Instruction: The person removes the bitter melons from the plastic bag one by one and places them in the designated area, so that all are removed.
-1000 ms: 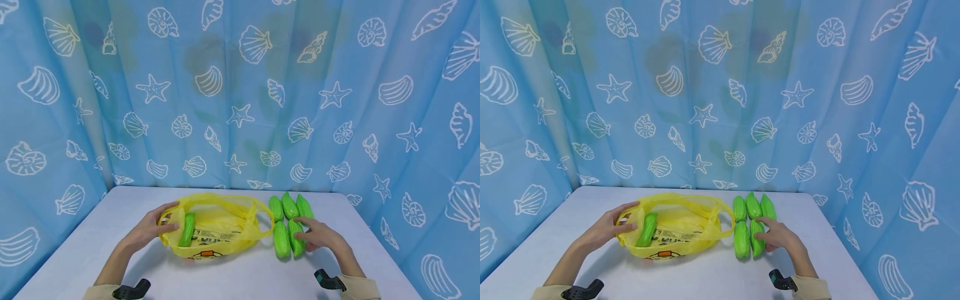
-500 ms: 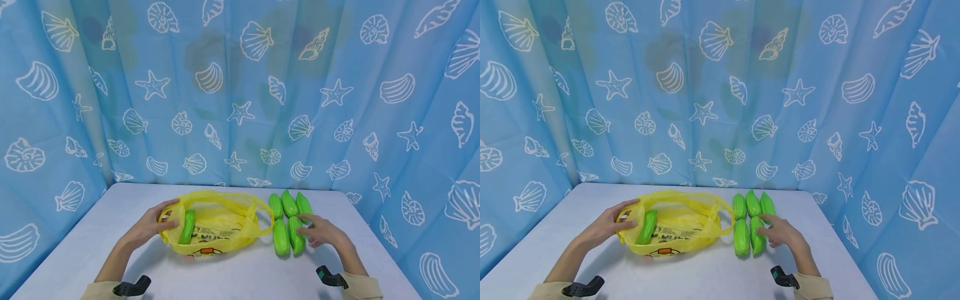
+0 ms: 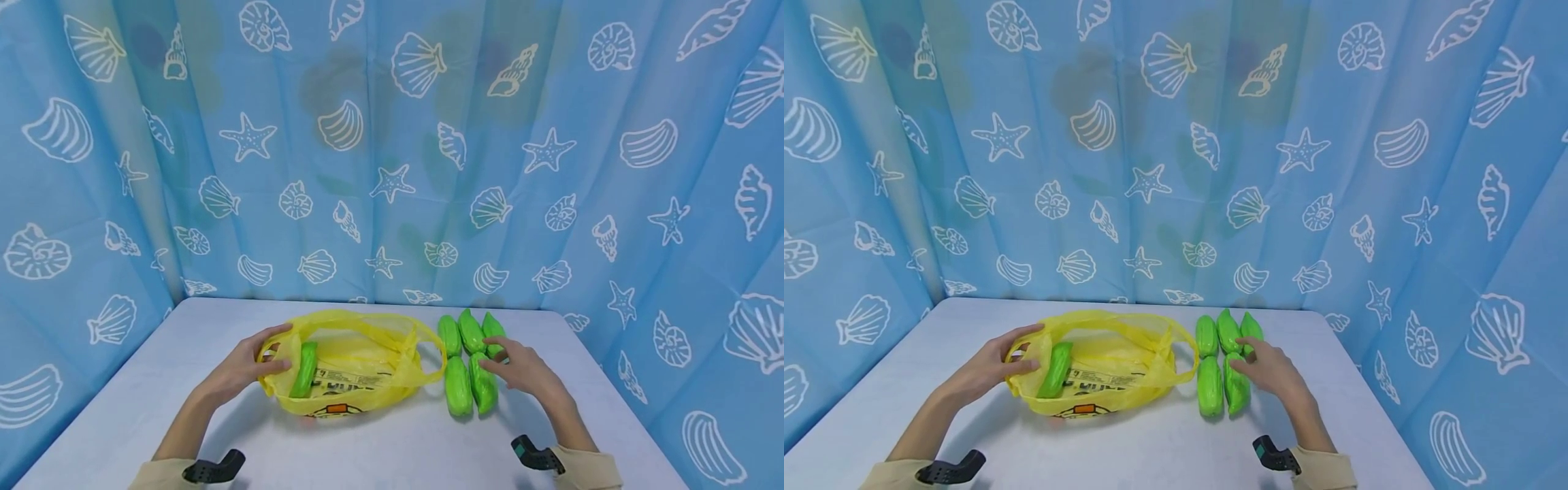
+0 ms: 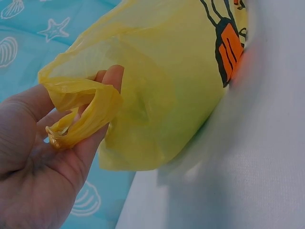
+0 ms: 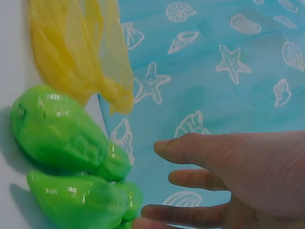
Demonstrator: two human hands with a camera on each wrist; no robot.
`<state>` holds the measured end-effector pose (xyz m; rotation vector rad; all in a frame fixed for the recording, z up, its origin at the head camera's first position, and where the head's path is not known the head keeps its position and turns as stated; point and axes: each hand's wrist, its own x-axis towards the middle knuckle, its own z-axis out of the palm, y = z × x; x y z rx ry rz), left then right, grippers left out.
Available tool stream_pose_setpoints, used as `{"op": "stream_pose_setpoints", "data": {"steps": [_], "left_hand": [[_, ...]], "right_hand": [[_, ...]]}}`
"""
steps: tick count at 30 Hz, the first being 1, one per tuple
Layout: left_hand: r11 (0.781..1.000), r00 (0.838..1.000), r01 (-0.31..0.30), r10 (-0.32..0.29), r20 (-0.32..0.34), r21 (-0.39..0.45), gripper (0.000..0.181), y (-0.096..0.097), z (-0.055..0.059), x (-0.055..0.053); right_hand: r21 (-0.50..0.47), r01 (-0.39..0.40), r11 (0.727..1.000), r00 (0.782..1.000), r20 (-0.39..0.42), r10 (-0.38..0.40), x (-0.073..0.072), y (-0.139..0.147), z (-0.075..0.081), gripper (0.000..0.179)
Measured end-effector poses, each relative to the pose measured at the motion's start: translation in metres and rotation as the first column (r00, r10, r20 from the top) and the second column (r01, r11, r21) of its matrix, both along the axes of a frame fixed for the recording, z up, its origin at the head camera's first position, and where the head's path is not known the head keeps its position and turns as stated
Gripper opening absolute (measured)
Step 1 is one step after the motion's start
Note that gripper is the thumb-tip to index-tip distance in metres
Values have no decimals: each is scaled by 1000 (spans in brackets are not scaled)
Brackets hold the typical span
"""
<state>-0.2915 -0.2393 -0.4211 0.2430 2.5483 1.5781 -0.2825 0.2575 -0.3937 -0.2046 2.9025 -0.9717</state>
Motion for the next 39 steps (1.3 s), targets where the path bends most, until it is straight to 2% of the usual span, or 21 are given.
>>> {"op": "stream_pose_setpoints", "data": {"steps": [3,9,16,25,35,39], "left_hand": [[1000,1000,-7,7,11,4,80,1,-1,-1],[1000,1000,-2,2,19,17,80,0,-2,-2],[1000,1000,6,-6,7,10,80,0,-3,-1],[1000,1000,5,-5,-8,-13,81,0,1,-2],[1000,1000,-1,1,0,-24,81,2,2,-2],[999,1000,-12,12,2,-32,81,1,2,-1]], "right_hand": [[-9,1,1000,999,-38,-2,0,-6,2,59],[39,10,999,995,-96,-6,2,-23,5,51],[49,-8,999,996,-89,12,8,-39,8,45],[37,-28,999,992,-126,32,10,-56,7,41],[42,-71,997,983,-165,77,11,-72,18,41],[47,-114,992,974,-190,121,11,-85,23,38]]}}
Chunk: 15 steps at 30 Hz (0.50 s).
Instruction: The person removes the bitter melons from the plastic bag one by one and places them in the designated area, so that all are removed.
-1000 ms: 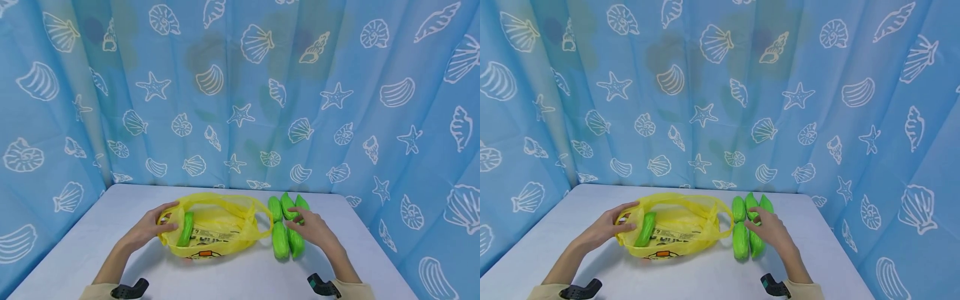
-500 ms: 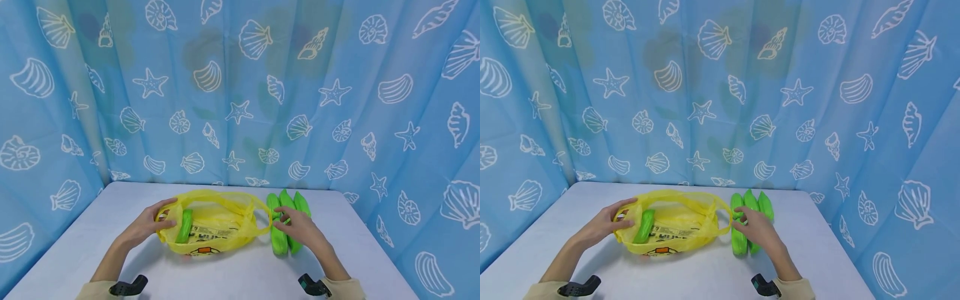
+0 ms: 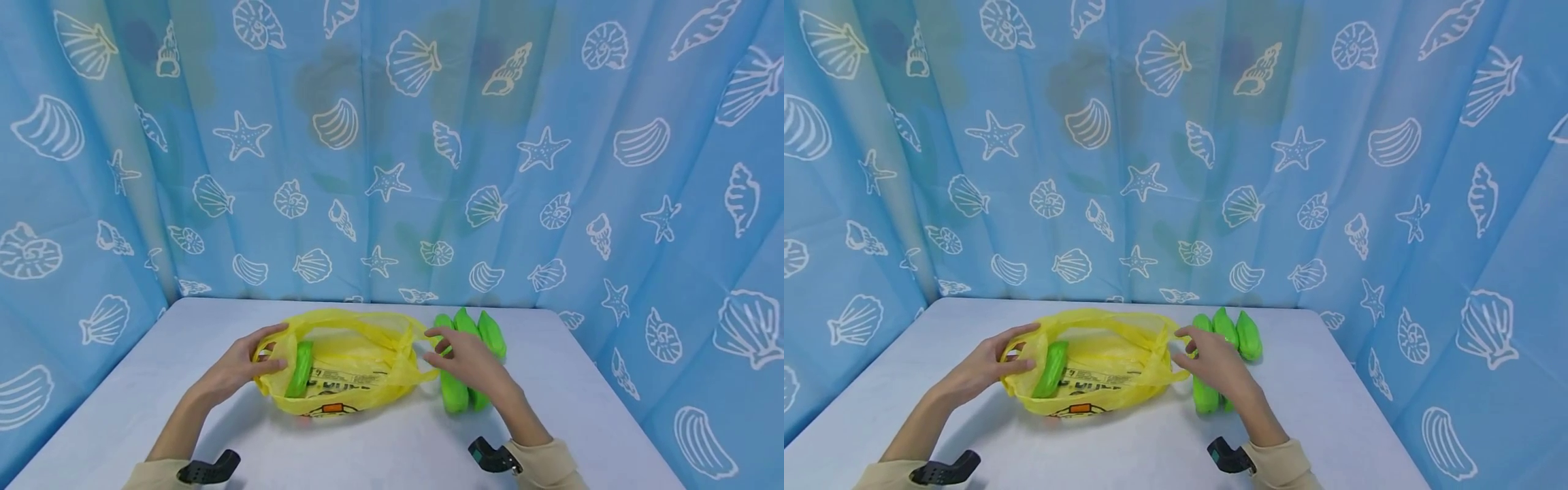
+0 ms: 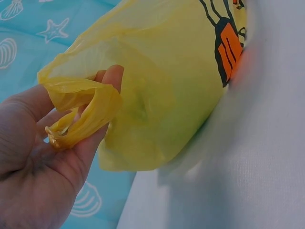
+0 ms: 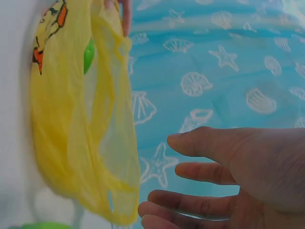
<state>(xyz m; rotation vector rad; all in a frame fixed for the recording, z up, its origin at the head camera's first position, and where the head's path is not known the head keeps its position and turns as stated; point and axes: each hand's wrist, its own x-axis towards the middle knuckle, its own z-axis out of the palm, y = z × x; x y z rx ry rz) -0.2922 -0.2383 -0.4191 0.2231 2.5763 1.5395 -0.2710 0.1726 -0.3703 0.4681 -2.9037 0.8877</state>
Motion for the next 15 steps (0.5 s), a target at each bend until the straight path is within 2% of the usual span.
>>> {"op": "stream_pose_setpoints", "data": {"steps": [9,15], "left_hand": [[1000,1000,1,-1,-15,-8,81,-1,1,0],[1000,1000,-6,6,-10,-1,82,-2,1,0]], "right_hand": [[40,-71,997,998,6,70,-5,-35,15,38],[53,-127,990,992,12,127,-9,-53,18,39]]}}
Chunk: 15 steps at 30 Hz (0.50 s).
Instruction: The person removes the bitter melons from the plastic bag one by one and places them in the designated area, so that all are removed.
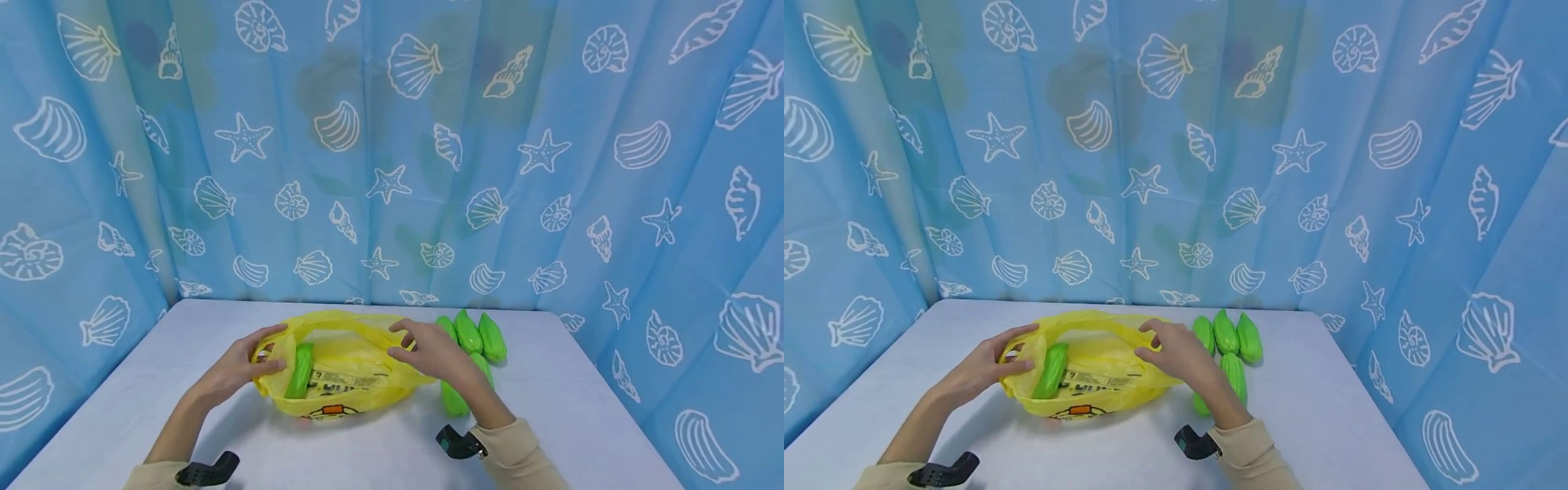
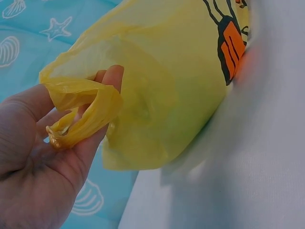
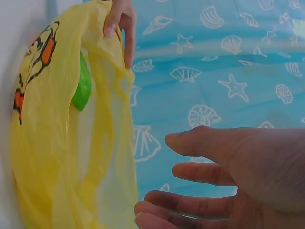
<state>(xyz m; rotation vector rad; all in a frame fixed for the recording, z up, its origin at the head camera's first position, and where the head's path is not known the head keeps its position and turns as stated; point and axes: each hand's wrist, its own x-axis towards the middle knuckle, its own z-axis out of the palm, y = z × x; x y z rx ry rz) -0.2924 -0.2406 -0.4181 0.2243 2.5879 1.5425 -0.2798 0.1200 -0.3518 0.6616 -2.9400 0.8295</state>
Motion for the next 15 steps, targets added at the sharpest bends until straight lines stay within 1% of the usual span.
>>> {"op": "stream_pose_setpoints", "data": {"steps": [6,10,15], "left_hand": [[1000,1000,21,-21,0,16,82,3,0,1],[999,1000,30,-30,-7,16,82,4,0,0],[1000,1000,16,-16,8,10,82,2,-1,0]], "right_hand": [[-14,-38,999,999,30,38,-4,-9,-4,41],[-53,-72,996,994,81,76,-6,-16,-6,42],[-95,-111,989,984,128,123,-7,-28,-10,43]]}}
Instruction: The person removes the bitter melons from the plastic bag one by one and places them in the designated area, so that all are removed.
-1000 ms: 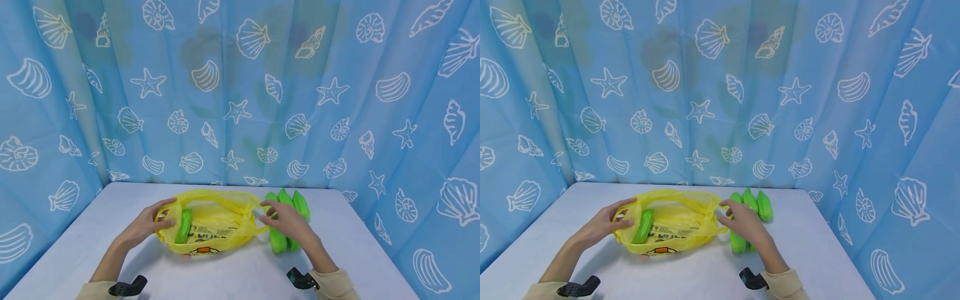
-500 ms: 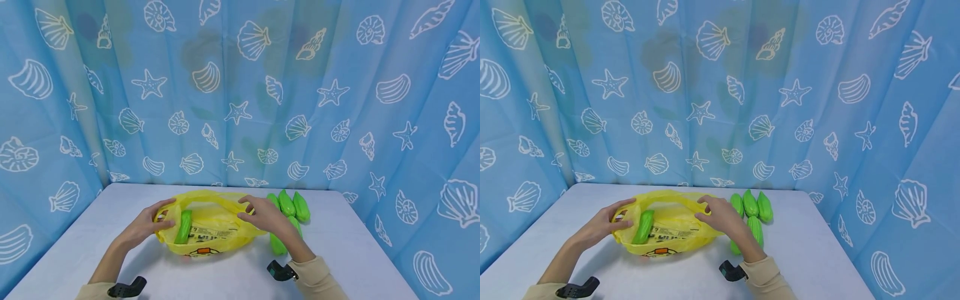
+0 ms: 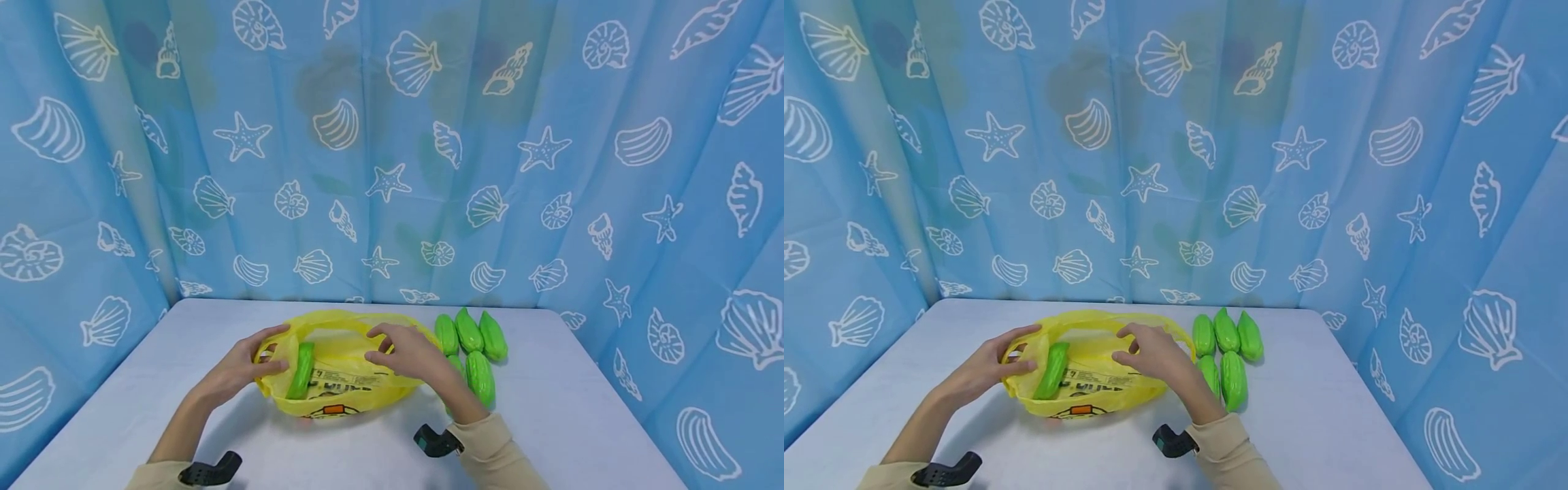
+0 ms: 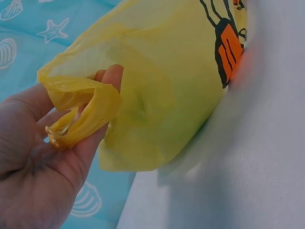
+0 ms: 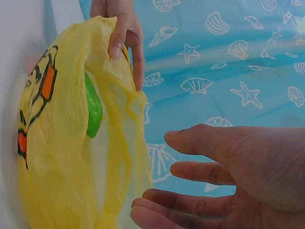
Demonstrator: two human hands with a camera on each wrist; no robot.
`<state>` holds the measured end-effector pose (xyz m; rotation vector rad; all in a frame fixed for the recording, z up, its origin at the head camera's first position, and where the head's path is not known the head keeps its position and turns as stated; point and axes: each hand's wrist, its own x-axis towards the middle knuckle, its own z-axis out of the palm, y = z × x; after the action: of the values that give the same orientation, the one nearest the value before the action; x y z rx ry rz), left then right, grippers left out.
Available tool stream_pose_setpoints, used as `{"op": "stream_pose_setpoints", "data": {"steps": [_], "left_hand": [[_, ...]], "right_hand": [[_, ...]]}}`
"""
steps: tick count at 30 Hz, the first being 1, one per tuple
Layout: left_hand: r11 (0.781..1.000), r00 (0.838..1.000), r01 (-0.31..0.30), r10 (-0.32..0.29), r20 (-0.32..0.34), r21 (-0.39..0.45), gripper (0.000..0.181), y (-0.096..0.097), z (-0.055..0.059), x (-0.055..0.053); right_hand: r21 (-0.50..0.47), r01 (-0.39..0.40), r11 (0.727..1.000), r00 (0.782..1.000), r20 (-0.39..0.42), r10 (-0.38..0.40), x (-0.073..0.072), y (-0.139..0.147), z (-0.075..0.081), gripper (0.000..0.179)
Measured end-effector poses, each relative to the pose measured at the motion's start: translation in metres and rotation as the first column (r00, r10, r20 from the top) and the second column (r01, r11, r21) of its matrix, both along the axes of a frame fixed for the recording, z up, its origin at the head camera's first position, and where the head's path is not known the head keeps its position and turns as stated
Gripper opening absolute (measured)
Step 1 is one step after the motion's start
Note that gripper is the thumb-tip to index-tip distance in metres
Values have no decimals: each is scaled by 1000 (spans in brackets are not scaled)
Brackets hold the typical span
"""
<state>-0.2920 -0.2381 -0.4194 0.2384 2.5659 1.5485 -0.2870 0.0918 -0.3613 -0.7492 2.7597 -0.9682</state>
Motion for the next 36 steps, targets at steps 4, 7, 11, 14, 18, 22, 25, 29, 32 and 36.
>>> {"op": "stream_pose_setpoints", "data": {"steps": [4,7,11,14,18,22,25,29,32,36], "left_hand": [[1000,1000,-5,5,2,-8,83,0,0,0],[1000,1000,-9,9,-3,-12,82,0,1,0],[1000,1000,-16,16,-4,-16,83,0,1,0],[1000,1000,-19,19,-3,-17,84,-1,1,0],[1000,1000,-17,17,-6,-10,84,-1,0,0],[1000,1000,-8,8,0,-4,83,0,0,0],[1000,1000,-6,6,2,-11,82,0,1,0],[1000,1000,-8,8,-1,-23,82,0,3,0],[1000,1000,-5,5,6,-20,82,-1,3,0],[1000,1000,3,-3,10,-11,82,-1,2,0]], "right_hand": [[-2,-17,1000,1000,21,17,-1,-10,-4,43],[-5,-22,1000,999,41,22,-2,-16,-6,43],[2,-16,1000,998,67,16,-3,-23,-8,45],[3,-11,1000,997,76,11,-5,-26,-11,45],[-19,-20,1000,996,85,21,-7,-29,-14,44],[-36,-26,999,994,108,30,-9,-33,-17,45],[-39,-29,999,992,122,33,-9,-36,-19,46],[-53,-29,998,989,145,37,-8,-40,-21,46],[-62,-24,998,986,162,34,-8,-43,-23,46],[-48,-13,999,987,162,21,-9,-48,-28,49]]}}
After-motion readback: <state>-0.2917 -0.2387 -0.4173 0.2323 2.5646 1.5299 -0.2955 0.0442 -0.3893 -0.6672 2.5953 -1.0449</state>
